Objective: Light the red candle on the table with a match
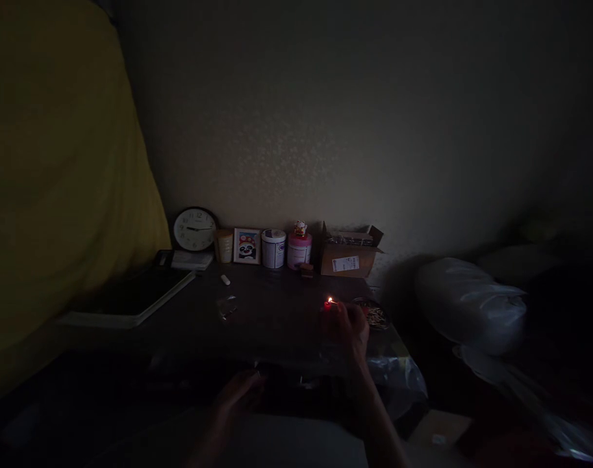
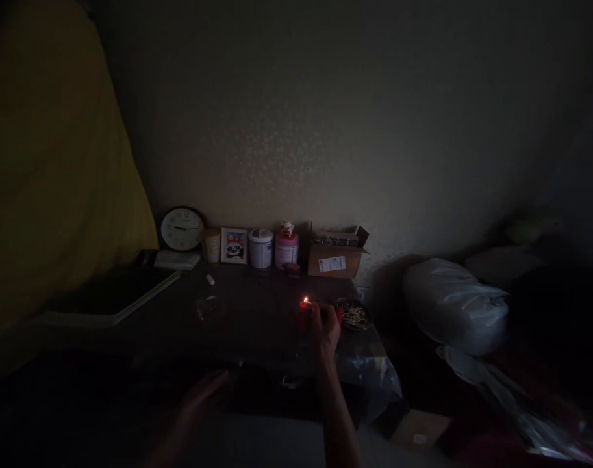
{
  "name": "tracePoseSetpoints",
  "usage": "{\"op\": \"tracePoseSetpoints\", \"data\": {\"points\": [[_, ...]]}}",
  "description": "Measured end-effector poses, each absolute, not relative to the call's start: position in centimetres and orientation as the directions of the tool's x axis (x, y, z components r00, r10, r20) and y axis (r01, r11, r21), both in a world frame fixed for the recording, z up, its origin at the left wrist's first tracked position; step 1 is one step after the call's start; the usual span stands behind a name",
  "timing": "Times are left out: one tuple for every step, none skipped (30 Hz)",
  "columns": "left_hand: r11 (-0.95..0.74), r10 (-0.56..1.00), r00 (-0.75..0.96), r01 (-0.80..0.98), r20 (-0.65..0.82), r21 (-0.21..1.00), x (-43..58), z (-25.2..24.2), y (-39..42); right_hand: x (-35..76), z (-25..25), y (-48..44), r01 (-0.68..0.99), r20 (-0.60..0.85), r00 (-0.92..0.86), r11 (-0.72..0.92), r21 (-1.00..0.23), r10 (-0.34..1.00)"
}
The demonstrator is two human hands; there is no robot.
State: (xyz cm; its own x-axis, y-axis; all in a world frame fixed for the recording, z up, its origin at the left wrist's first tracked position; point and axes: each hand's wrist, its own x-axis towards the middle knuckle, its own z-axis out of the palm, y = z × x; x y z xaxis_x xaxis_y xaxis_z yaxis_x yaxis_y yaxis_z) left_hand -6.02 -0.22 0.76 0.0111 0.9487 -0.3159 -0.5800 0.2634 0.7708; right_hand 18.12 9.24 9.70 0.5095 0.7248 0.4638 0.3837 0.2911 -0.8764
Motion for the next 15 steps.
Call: {"op": "tracePoseSetpoints", "data": {"points": [[0.266, 0.949, 0.015, -0.574, -0.315, 0.774, -6.1, 0.6, -0.2, 18.1, 9.8, 9.2, 0.381, 0.456, 0.502, 0.285, -0.879, 0.735], [0.264, 0.952, 0.022, -0.571, -0.307, 0.777, -6.1, 0.4, -0.1, 18.2, 9.9, 9.1, 0.379, 0.448, 0.495, 0.279, -0.883, 0.745], [0.262, 0.953, 0.028, -0.570, -0.301, 0.779, -6.1, 0.3, 0.0, 18.2, 9.9, 9.1, 0.375, 0.440, 0.490, 0.273, -0.886, 0.753], [0.260, 0.955, 0.030, -0.570, -0.296, 0.779, -6.2, 0.2, 0.0, 18.2, 10.0, 9.0, 0.372, 0.433, 0.489, 0.268, -0.889, 0.757], [0.261, 0.955, 0.034, -0.569, -0.294, 0.780, -6.2, 0.1, 0.1, 18.2, 10.0, 9.0, 0.368, 0.428, 0.490, 0.265, -0.891, 0.760], [0.263, 0.955, 0.035, -0.565, -0.296, 0.782, -6.2, 0.0, 0.1, 18.2, 10.1, 9.0, 0.363, 0.422, 0.492, 0.261, -0.895, 0.761], [0.265, 0.954, 0.036, -0.560, -0.297, 0.785, -6.2, 0.0, 0.1, 18.2, 10.1, 8.9, 0.357, 0.416, 0.496, 0.258, -0.898, 0.762], [0.263, 0.955, 0.035, -0.558, -0.294, 0.787, -6.2, -0.1, 0.2, 18.2, 10.2, 8.9, 0.350, 0.410, 0.500, 0.255, -0.901, 0.763], [0.262, 0.956, 0.039, -0.559, -0.290, 0.787, -6.2, -0.1, 0.2, 18.2, 10.3, 8.9, 0.343, 0.404, 0.503, 0.253, -0.905, 0.764], [0.258, 0.958, 0.044, -0.563, -0.284, 0.785, -6.3, -0.1, 0.2, 18.2, 10.4, 8.8, 0.335, 0.401, 0.504, 0.255, -0.907, 0.765], [0.258, 0.959, 0.050, -0.571, -0.280, 0.779, -6.3, -0.2, 0.2, 18.2, 10.4, 8.8, 0.325, 0.400, 0.505, 0.260, -0.909, 0.765], [0.259, 0.959, 0.059, -0.580, -0.278, 0.772, -6.3, -0.2, 0.2, 18.2, 10.5, 8.7, 0.315, 0.401, 0.506, 0.269, -0.910, 0.763], [0.264, 0.957, 0.064, -0.587, -0.281, 0.765, -6.4, -0.3, 0.2, 18.2, 10.5, 8.7, 0.304, 0.404, 0.509, 0.280, -0.911, 0.761], [0.265, 0.957, 0.065, -0.596, -0.283, 0.758, -6.4, -0.5, 0.2, 18.2, 10.5, 8.7, 0.290, 0.406, 0.511, 0.293, -0.911, 0.758], [0.263, 0.957, 0.063, -0.603, -0.284, 0.753, -6.4, -0.6, 0.2, 18.2, 10.5, 8.7, 0.273, 0.408, 0.510, 0.308, -0.912, 0.757]]}}
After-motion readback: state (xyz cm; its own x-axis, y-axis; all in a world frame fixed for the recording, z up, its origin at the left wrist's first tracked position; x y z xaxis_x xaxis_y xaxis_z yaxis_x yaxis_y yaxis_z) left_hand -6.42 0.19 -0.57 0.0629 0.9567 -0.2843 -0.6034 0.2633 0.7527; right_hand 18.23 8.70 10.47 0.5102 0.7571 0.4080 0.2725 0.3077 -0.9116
